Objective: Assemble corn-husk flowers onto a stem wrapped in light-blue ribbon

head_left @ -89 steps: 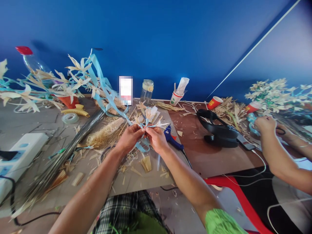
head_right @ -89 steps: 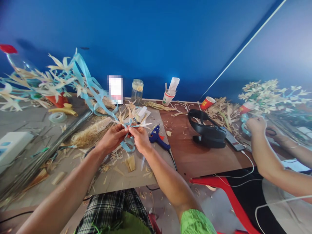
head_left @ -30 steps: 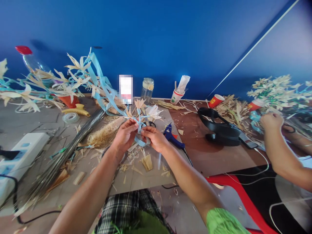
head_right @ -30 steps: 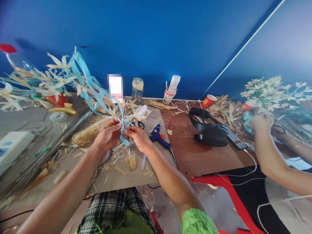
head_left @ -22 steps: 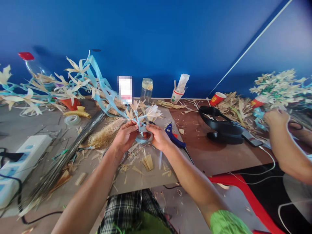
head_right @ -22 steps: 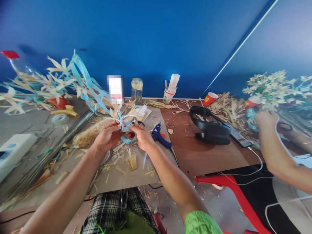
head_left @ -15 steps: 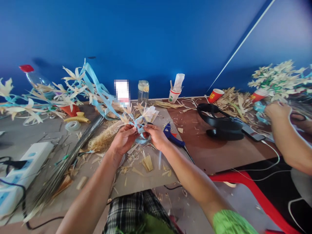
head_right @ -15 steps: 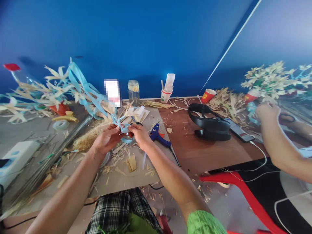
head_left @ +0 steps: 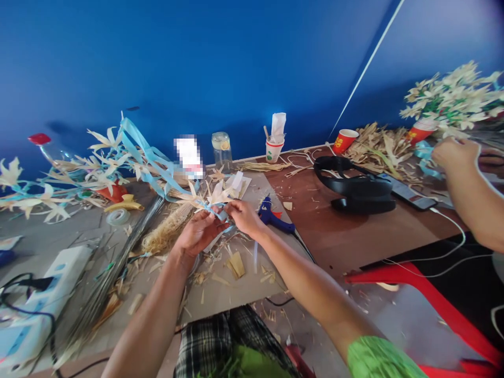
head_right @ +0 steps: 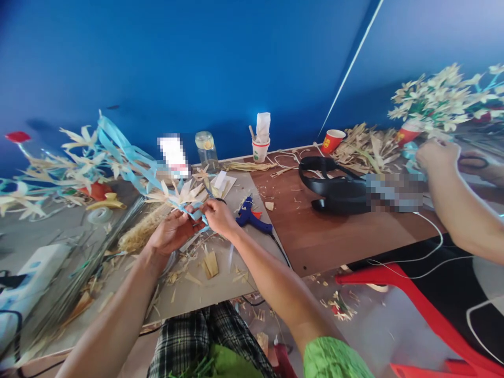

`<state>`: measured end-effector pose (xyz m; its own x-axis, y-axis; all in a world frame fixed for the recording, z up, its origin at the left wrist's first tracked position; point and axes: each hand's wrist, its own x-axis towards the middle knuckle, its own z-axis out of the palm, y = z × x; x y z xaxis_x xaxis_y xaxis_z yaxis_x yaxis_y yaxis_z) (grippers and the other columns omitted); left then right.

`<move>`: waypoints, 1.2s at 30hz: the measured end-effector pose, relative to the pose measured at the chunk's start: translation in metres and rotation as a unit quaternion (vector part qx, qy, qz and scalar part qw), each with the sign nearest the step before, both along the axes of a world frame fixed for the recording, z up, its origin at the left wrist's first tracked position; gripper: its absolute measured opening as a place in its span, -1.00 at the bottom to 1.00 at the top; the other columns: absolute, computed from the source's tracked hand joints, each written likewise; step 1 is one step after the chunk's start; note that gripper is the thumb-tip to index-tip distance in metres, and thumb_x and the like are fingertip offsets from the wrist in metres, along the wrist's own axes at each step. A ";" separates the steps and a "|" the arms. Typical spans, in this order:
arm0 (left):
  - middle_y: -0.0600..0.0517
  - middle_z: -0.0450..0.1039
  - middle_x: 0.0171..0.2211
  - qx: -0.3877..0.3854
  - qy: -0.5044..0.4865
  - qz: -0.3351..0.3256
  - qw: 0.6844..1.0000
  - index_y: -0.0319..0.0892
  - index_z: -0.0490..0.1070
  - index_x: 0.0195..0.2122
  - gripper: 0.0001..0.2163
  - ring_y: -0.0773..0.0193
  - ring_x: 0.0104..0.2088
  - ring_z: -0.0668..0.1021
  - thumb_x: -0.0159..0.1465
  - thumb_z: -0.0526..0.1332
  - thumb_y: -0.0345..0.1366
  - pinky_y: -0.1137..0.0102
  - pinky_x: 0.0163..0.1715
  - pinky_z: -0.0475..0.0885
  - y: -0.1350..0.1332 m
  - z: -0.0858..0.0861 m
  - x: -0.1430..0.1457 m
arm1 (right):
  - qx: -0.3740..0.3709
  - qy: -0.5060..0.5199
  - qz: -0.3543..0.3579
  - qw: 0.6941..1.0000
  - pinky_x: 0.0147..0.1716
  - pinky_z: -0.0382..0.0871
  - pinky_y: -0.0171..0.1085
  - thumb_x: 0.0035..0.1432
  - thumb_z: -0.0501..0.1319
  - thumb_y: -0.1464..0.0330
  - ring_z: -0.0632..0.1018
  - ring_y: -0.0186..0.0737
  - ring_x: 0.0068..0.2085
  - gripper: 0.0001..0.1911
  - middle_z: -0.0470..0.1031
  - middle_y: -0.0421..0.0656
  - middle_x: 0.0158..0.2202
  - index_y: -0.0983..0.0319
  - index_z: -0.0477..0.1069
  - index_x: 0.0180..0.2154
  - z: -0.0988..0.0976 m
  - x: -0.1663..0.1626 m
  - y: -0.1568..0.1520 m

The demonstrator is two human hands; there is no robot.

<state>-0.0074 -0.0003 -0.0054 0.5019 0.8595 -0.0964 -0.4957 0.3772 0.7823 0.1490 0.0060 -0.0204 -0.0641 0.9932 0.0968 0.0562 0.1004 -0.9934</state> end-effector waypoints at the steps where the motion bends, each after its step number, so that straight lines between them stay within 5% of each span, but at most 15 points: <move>1: 0.01 0.47 -0.30 0.004 0.001 0.013 1.000 -0.22 0.44 -0.34 -0.83 0.31 -0.35 0.52 0.05 0.37 -0.35 0.27 -0.19 0.46 0.000 0.000 0.000 | 0.008 -0.008 0.000 1.000 -0.53 0.07 -0.37 0.04 0.12 0.22 0.23 -0.40 -0.53 -0.74 0.22 -0.30 -0.63 0.24 0.31 -0.57 -0.001 0.001 0.001; 5: 0.05 0.45 -0.26 0.014 -0.011 0.073 0.997 -0.18 0.41 -0.34 -0.82 0.44 -0.47 0.45 0.04 0.37 -0.37 0.37 -0.30 0.45 0.002 0.002 0.004 | -0.002 0.043 0.011 0.999 -0.53 0.08 -0.37 0.05 0.12 0.18 0.23 -0.40 -0.54 -0.72 0.21 -0.30 -0.62 0.22 0.28 -0.56 -0.002 0.002 0.003; 17: 0.12 0.34 -0.46 0.038 -0.025 0.118 0.992 -0.23 0.42 -0.39 -0.85 0.54 -0.57 0.28 0.02 0.36 -0.45 0.55 -0.47 0.35 0.004 0.009 0.004 | -0.114 0.056 0.128 0.984 -0.57 0.03 -0.35 -0.05 0.26 0.15 0.20 -0.42 -0.61 -0.64 0.19 -0.31 -0.70 0.23 0.25 -0.65 0.013 0.000 -0.005; 26: 0.09 0.38 -0.44 -0.035 0.000 0.128 0.991 -0.25 0.40 -0.42 -0.84 0.55 -0.60 0.27 0.00 0.37 -0.46 0.56 -0.56 0.31 0.011 0.002 -0.001 | -0.009 0.001 0.062 0.998 -0.55 0.02 -0.35 0.04 0.15 0.11 0.18 -0.40 -0.58 -0.63 0.17 -0.31 -0.69 0.22 0.21 -0.63 -0.008 0.000 0.006; 36: 0.11 0.39 -0.45 -0.001 0.012 0.142 0.990 -0.26 0.37 -0.46 -0.84 0.57 -0.61 0.27 0.01 0.36 -0.43 0.56 -0.54 0.29 0.011 0.003 -0.002 | -0.010 0.026 0.077 0.997 -0.54 0.07 -0.36 0.07 0.12 0.13 0.21 -0.41 -0.60 -0.64 0.20 -0.32 -0.70 0.23 0.25 -0.61 0.005 -0.002 -0.002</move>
